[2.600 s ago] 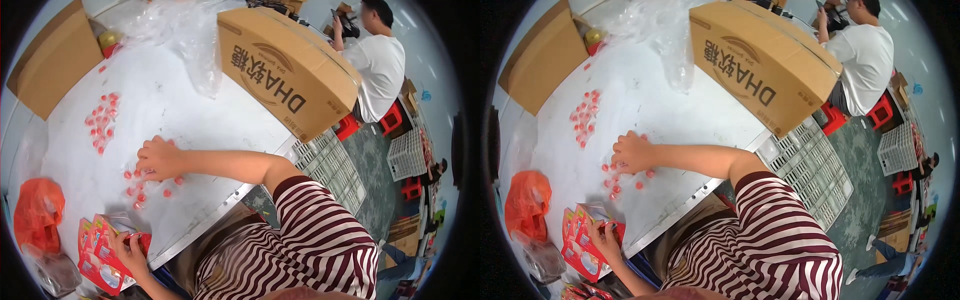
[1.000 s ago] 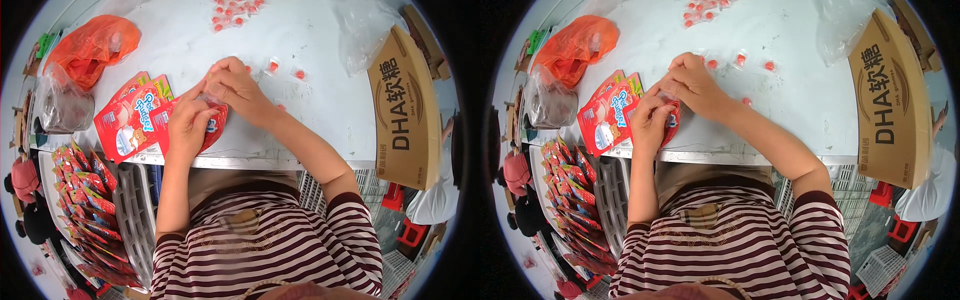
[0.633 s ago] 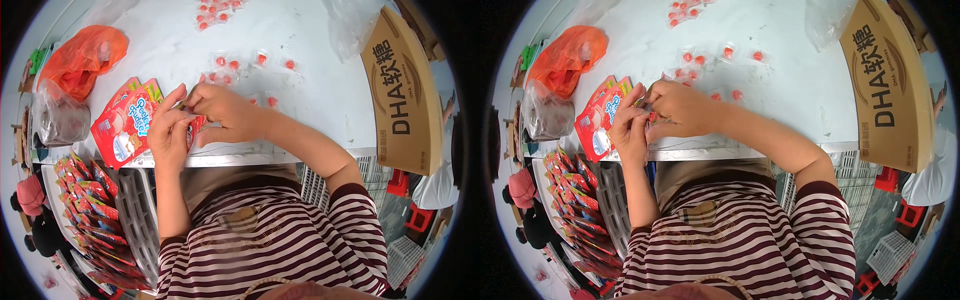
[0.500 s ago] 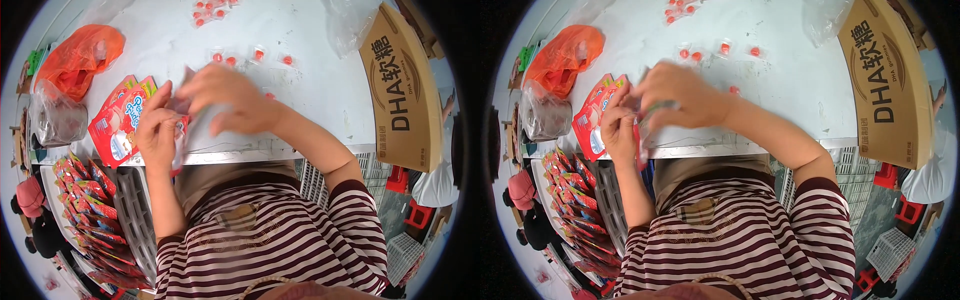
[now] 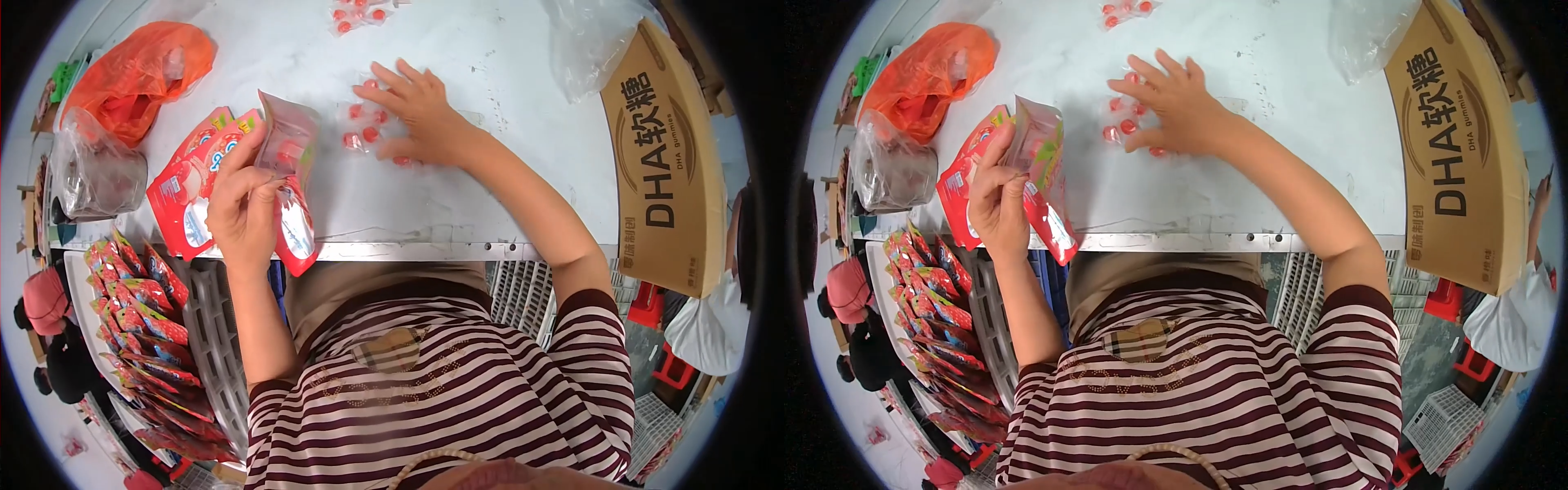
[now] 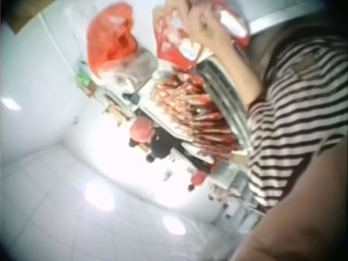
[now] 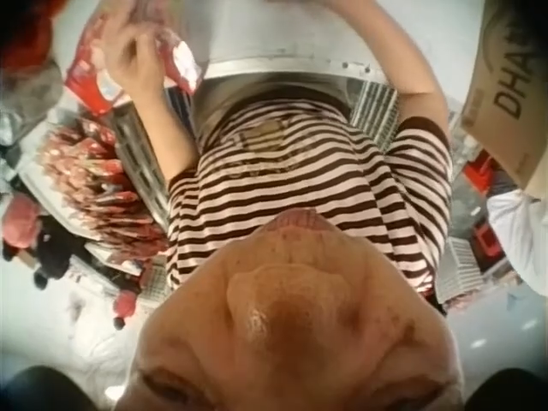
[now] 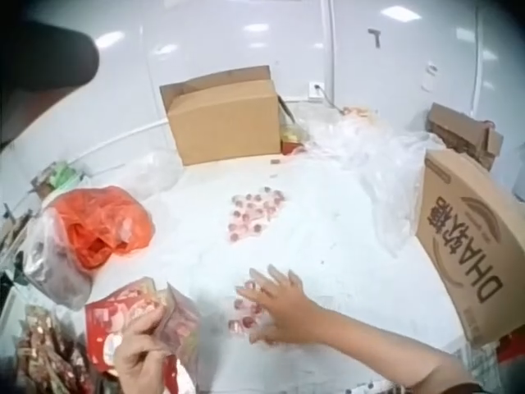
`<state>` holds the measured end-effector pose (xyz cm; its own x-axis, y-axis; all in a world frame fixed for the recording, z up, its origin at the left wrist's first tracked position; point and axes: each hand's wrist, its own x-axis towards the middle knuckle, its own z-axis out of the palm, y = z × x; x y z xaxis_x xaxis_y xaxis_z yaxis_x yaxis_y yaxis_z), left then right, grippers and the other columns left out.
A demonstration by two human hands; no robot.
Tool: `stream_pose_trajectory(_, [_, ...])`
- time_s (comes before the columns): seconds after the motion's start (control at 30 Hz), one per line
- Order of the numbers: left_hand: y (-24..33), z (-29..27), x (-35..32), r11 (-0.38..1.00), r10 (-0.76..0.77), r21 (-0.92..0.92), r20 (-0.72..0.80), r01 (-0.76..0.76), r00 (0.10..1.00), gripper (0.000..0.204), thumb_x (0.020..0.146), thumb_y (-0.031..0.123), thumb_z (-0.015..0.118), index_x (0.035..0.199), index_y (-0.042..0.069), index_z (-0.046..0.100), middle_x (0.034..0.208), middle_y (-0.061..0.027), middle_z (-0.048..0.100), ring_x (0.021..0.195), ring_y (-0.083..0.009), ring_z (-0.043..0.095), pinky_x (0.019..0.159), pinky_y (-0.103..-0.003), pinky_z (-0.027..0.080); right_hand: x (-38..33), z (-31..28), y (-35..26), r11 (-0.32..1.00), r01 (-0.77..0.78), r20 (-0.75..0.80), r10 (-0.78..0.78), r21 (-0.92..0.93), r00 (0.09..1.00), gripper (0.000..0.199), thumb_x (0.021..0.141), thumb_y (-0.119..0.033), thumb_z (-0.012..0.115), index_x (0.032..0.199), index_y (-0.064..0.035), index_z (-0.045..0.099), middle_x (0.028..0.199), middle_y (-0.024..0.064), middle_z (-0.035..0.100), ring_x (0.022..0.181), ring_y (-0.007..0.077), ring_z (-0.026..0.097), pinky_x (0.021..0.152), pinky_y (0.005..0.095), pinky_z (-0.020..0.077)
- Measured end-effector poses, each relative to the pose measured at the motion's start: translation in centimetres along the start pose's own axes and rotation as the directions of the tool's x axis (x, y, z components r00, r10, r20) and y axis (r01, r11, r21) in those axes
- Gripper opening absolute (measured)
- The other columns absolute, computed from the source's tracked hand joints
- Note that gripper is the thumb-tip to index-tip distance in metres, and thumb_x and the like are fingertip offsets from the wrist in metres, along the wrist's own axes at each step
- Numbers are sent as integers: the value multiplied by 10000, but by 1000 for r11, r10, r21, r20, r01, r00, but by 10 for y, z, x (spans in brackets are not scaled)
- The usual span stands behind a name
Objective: Packaging small gummy-like products into red pouches and organizing the finished packets on a factory worktable.
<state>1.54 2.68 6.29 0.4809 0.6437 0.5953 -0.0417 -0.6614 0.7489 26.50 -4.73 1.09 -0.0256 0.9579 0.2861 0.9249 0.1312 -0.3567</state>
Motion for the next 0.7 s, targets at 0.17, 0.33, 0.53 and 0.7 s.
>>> stream_pose_trajectory(0.17, [7, 10, 2, 976, 54, 209, 46, -62, 997, 53, 693, -17, 639, 727, 14, 613, 1156, -144, 595, 1077, -323, 535, 912, -351, 415, 15, 9, -19, 986, 107, 97, -95, -127, 991, 619, 692, -458, 675, 1248, -244, 507, 1379, 129, 357, 1300, 366, 256, 1031, 568, 167])
stream_pose_trajectory(0.33, [0, 18, 2, 854, 251, 429, 155, -294, 956, 151, 637, -24, 647, 757, 65, 622, 1103, -48, 619, 947, -262, 520, 793, -337, 413, 8, 13, -29, 994, 61, 23, -59, -93, 998, 322, 712, -373, 673, 951, -166, 611, 1050, 55, 521, 1061, 273, 431, 845, 504, 331])
stream_pose_trajectory(0.53, [8, 21, 3, 872, 218, 394, 221, -292, 951, 240, 564, -27, 657, 754, 118, 646, 806, -27, 518, 831, -230, 473, 713, -330, 402, 5, 19, -7, 997, 76, -232, -82, -35, 969, 144, 713, -205, 688, 734, -106, 586, 756, 9, 516, 733, 173, 504, 566, 313, 412])
stream_pose_trajectory(0.7, [13, 24, 7, 883, 226, 354, 252, -307, 941, 258, 543, -43, 663, 742, 121, 661, 778, -27, 492, 794, -222, 470, 678, -321, 404, 23, -20, -26, 809, -114, -337, 363, 576, 869, 195, 798, -203, 657, 689, -80, 552, 670, -7, 501, 548, 105, 470, 479, 262, 388])
